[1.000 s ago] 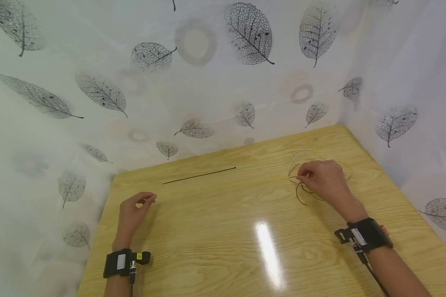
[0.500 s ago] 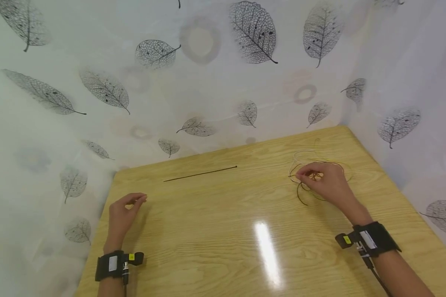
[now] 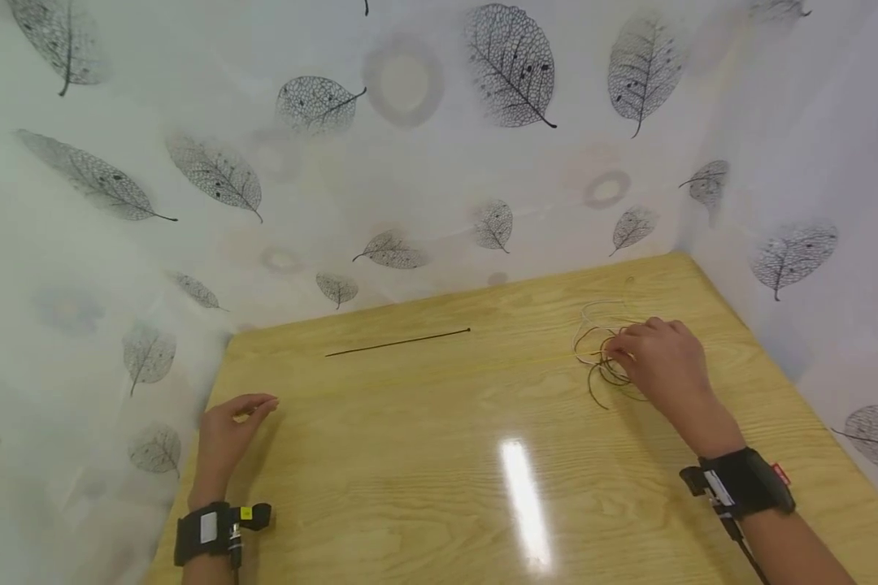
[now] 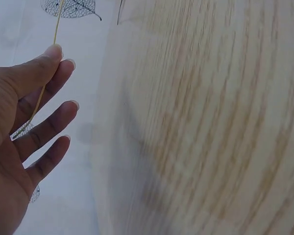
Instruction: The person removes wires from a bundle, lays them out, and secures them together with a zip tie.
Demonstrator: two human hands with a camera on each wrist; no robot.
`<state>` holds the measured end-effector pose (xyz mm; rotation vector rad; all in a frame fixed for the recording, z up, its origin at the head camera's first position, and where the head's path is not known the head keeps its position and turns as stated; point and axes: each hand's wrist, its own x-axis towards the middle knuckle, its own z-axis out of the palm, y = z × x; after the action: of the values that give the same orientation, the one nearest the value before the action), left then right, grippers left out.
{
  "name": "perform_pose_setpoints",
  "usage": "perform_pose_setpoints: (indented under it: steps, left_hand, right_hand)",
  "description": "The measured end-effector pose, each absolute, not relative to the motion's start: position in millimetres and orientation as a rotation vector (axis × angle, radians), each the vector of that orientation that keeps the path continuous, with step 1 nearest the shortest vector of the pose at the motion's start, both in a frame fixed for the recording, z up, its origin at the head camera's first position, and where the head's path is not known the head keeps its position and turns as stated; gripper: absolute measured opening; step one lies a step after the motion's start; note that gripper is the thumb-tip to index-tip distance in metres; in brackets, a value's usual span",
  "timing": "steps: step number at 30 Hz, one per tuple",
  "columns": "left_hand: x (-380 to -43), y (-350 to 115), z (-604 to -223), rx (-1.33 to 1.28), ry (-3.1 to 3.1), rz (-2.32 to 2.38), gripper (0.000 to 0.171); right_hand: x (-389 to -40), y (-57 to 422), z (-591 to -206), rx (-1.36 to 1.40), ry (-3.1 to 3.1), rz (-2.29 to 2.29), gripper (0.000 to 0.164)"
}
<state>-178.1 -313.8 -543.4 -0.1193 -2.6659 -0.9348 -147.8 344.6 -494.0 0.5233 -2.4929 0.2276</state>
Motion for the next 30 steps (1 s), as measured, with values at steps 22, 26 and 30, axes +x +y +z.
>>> perform_pose_setpoints:
  steps: [22, 26, 30]
  left_hand:
    - [-162.0, -342.4, -552.4, 0.125, -2.808, -0.884, 0.019]
    - [-156.9, -348.4, -558.5, 0.174, -2.781, -0.854, 0.017]
    - [-153.1, -351.1, -563.2, 0.229, -2.771, -0.820, 0.017]
  right_hand:
    - [-139.5, 334.6, -503.9, 0.567, -2.556, 0.300, 0.025]
    - [-137.0, 334.3, -506.6, 0.537, -2.579, 0.282, 0.023]
    - [-138.1, 334.0, -512.5, 0.522, -2.623, 0.294, 0.019]
